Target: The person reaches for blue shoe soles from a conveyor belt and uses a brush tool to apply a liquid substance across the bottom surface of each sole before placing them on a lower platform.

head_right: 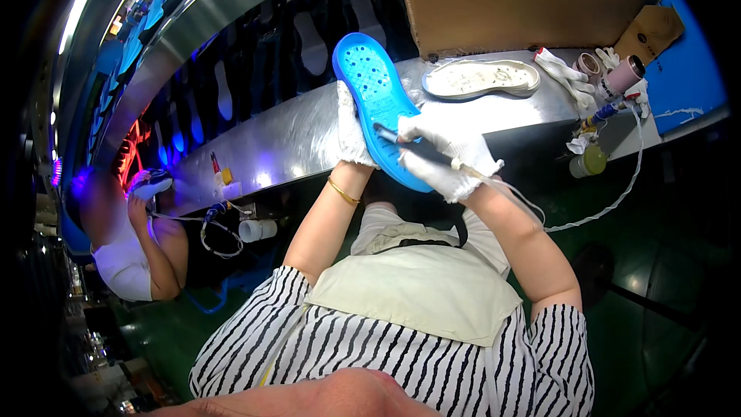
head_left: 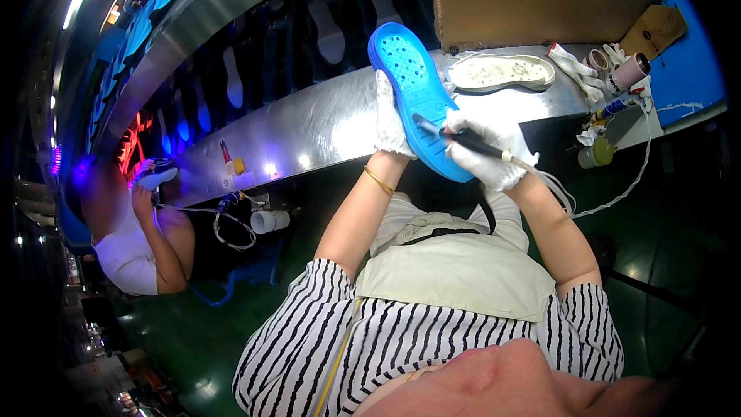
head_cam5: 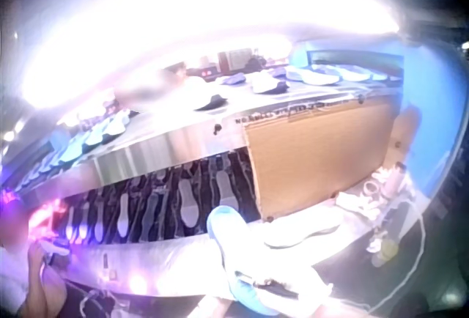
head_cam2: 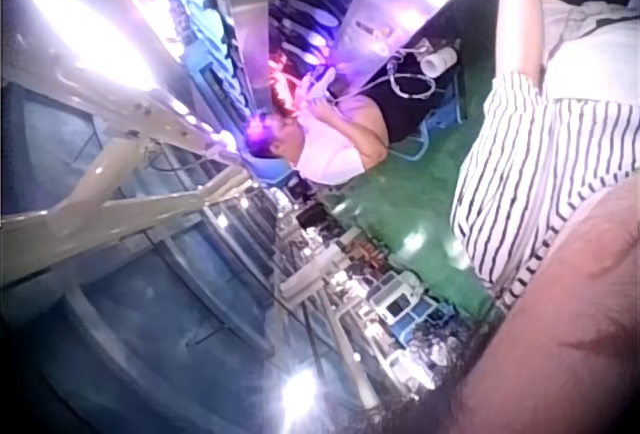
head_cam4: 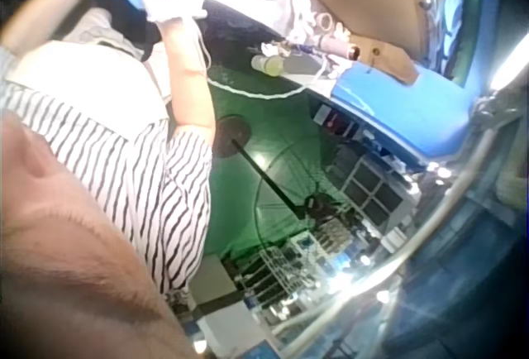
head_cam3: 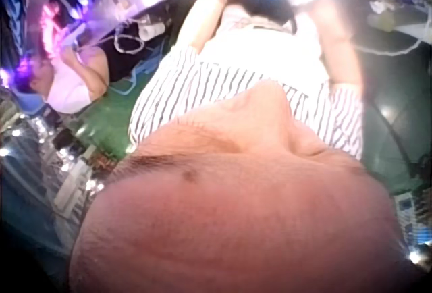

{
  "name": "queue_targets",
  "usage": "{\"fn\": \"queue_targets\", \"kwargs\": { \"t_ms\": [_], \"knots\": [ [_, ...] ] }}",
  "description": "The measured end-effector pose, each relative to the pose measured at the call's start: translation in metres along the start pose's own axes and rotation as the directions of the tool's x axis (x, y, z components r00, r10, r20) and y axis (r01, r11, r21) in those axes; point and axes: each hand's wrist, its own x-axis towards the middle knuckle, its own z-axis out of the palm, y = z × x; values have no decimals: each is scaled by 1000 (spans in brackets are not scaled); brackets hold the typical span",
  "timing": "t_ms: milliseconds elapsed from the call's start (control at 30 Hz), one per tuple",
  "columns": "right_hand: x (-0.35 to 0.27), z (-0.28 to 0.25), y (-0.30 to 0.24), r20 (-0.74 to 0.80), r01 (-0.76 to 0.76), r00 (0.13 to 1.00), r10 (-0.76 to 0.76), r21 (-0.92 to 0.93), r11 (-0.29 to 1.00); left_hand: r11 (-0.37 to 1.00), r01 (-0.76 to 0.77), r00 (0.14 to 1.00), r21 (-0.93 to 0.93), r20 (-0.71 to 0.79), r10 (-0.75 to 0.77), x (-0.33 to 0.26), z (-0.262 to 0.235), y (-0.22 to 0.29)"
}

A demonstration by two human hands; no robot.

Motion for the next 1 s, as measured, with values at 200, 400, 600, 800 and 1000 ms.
{"fn": "queue_targets", "kwargs": {
  "t_ms": [200,400,600,800,1000],
  "knots": [
    [7,-12,9,7,-240,970,242,165,957,991,26,990,-129,142,-7,-4,11,3],
    [21,-34,22,-147,-171,962,228,324,931,979,31,974,-202,228,16,-25,36,-20],
    [7,-12,-6,-75,11,997,5,219,976,986,36,960,-161,278,10,1,7,-21],
    [1,-11,8,-168,-64,979,118,296,953,990,-132,955,-47,262,140,-5,26,-11],
    [-12,7,-11,-33,-132,987,159,411,902,984,-156,939,-81,296,173,-5,35,-3]
  ]
}}
